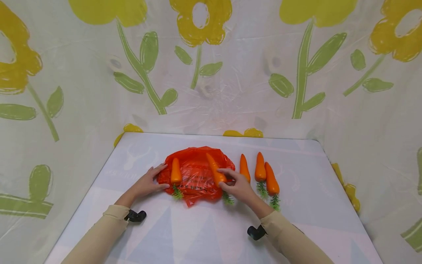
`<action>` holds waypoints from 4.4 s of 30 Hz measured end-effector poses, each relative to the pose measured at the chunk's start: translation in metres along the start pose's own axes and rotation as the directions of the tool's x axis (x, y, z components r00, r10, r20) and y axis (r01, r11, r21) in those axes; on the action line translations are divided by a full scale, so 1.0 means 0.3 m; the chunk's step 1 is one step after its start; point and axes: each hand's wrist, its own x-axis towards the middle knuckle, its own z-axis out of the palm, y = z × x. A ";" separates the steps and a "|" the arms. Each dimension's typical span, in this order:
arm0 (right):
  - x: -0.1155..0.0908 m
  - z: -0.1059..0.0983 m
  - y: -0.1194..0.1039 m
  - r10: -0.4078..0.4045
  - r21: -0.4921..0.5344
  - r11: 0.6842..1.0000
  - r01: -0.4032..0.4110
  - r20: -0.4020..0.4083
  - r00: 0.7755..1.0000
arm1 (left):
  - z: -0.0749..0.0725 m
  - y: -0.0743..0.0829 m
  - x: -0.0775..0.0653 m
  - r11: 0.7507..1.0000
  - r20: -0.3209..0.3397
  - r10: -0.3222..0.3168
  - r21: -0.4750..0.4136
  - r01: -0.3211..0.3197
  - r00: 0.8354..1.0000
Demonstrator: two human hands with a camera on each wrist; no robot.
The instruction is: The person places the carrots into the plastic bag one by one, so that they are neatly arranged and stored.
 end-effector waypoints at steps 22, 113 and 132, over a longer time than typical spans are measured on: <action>0.029 0.068 -0.020 0.009 -0.055 0.998 -0.009 0.000 1.000 | 0.004 -0.003 0.003 1.000 -0.003 -0.014 0.005 0.014 1.000; 0.260 0.352 -0.013 0.058 -0.080 0.995 -0.056 0.031 0.998 | 0.011 -0.016 0.015 1.000 -0.015 0.025 0.012 -0.025 1.000; 0.253 0.356 -0.017 0.053 -0.149 0.988 -0.042 0.070 0.996 | 0.005 -0.004 0.014 0.999 -0.011 0.031 0.019 -0.031 0.999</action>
